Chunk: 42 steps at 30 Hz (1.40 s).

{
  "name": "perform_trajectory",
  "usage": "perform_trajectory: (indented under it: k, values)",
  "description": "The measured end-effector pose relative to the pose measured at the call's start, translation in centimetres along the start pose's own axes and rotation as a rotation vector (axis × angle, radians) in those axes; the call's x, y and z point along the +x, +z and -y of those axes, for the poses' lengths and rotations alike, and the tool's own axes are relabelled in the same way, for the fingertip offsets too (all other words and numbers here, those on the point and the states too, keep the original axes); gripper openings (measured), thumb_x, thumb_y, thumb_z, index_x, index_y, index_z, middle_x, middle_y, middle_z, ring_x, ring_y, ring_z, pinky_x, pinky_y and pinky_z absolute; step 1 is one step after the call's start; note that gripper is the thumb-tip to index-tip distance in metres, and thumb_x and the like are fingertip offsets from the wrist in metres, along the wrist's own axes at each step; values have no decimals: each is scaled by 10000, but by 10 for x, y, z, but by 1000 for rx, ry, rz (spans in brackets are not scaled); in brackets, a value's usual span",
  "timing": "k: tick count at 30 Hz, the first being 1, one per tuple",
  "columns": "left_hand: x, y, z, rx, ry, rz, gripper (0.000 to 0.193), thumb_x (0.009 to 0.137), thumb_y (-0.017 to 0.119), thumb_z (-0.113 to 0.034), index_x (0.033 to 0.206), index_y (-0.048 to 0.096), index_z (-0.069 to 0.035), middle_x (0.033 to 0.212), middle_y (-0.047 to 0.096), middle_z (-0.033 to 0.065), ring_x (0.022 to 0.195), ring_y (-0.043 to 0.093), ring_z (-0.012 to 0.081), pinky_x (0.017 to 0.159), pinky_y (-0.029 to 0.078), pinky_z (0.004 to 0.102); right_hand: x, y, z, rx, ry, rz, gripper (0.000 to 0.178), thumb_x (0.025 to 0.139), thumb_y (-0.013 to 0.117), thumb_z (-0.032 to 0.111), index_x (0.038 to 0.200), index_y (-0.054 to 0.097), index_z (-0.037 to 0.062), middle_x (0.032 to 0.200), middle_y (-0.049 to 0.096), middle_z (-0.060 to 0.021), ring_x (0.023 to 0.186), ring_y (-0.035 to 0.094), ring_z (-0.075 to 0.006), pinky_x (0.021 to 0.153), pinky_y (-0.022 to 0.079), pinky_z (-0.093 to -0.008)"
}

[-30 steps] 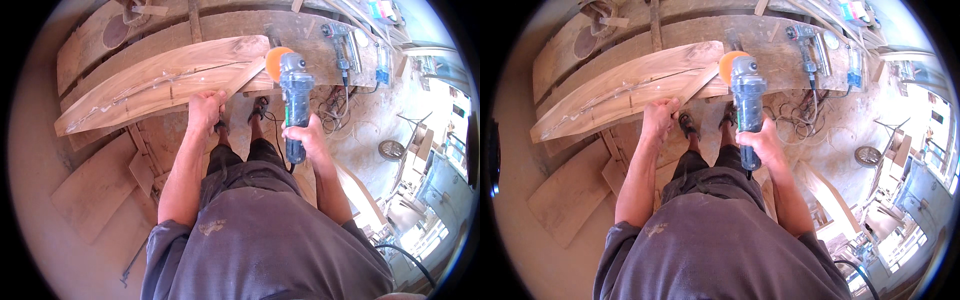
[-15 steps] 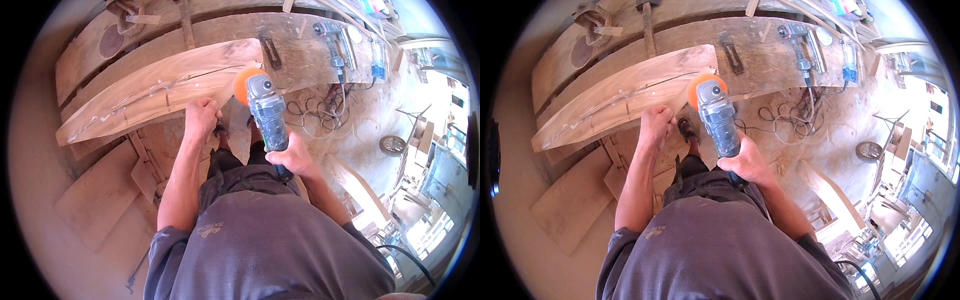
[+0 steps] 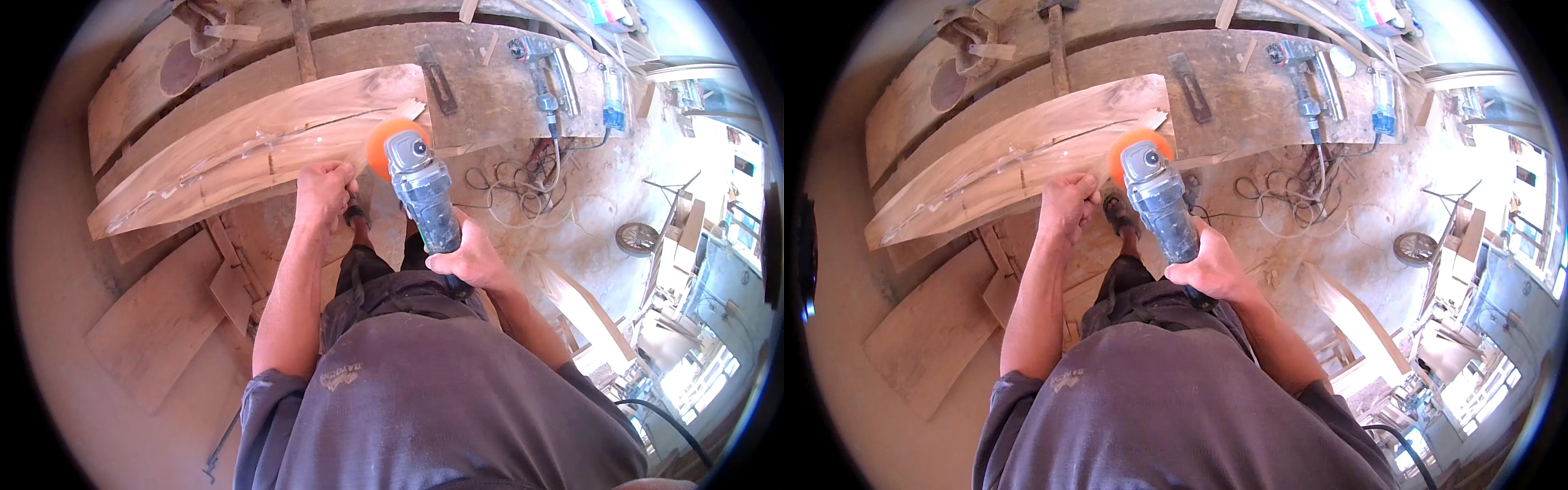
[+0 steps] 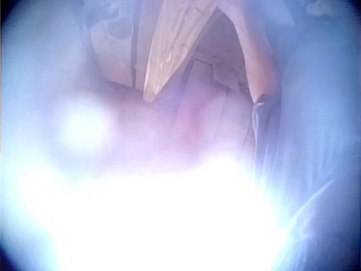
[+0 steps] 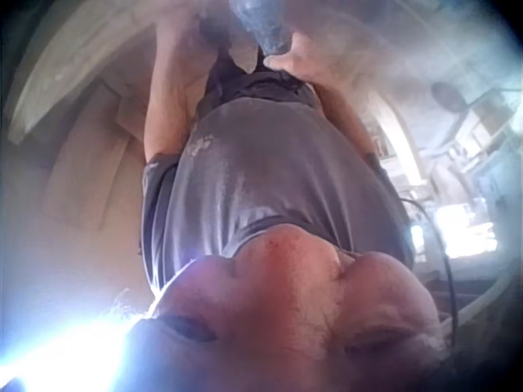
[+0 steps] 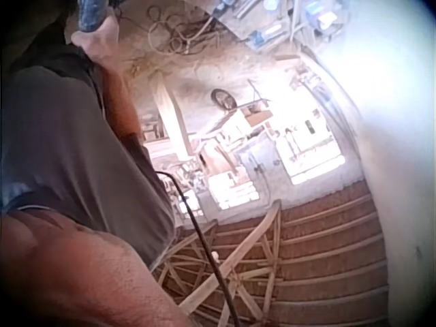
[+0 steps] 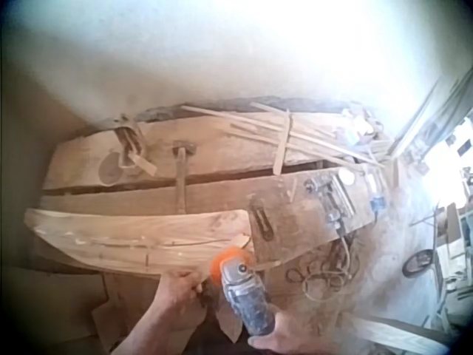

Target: The person assembles wooden parts by hammering a small strip into a groove on a curved wooden piece, then uses a power sander to smooth the strip. The person repeatedly checks fit and alignment, removes and reinserts the strip, and continues sanding and hammering to secure it.

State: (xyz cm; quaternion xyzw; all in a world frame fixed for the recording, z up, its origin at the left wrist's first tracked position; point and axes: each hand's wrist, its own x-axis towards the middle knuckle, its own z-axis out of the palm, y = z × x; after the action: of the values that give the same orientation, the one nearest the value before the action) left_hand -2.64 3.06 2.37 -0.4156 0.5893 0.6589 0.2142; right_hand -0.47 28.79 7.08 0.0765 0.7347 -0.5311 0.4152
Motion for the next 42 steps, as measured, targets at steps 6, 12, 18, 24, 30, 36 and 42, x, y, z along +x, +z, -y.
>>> perform_trajectory:
  k: [6,12,18,24,30,36,42]
  values:
    - [-5,-1,-3,51,32,15,277,949,566,-146,689,581,-51,573,487,-14,437,378,75,410,290,261,15,-21,21,135,-52,-75,468,649,758,132,1095,644,52,872,630,-30,803,607,-155,765,484,-309]
    - [5,-3,9,-26,65,78,234,949,542,-112,737,598,-29,637,546,18,455,405,76,411,313,259,7,-20,8,59,-34,-3,501,670,748,128,1133,597,12,907,638,-51,824,612,-150,766,495,-302]
    - [4,-4,8,-4,77,87,252,956,515,-106,734,599,-20,636,546,15,456,410,75,417,327,259,5,-4,6,62,-29,12,512,652,761,135,1128,617,15,940,601,-27,879,570,-156,822,460,-298]
    - [-1,-4,8,-43,70,97,265,990,520,-122,777,616,5,634,548,20,473,442,94,440,369,263,23,-37,13,220,-80,-137,453,649,763,93,1060,593,6,857,670,-77,718,649,-163,683,529,-306]
    - [4,31,41,-557,32,84,309,1060,505,-207,1033,623,77,923,708,189,681,688,213,574,575,313,12,-58,3,327,-129,-226,461,689,698,85,1115,554,-18,864,665,-116,712,657,-199,660,558,-343]
    - [-11,53,16,-16,-122,201,473,1057,531,-391,1110,595,75,851,728,178,617,674,217,507,529,326,-4,-52,-7,355,-110,-242,430,677,673,113,1074,568,-14,848,655,-112,705,646,-196,662,543,-343]
    - [22,-6,-13,960,1149,-710,191,858,716,-118,1038,739,-56,1156,703,151,1111,619,325,967,525,439,-14,-47,-9,367,-60,-265,411,669,713,118,1040,593,-15,837,658,-77,700,645,-163,665,520,-308]
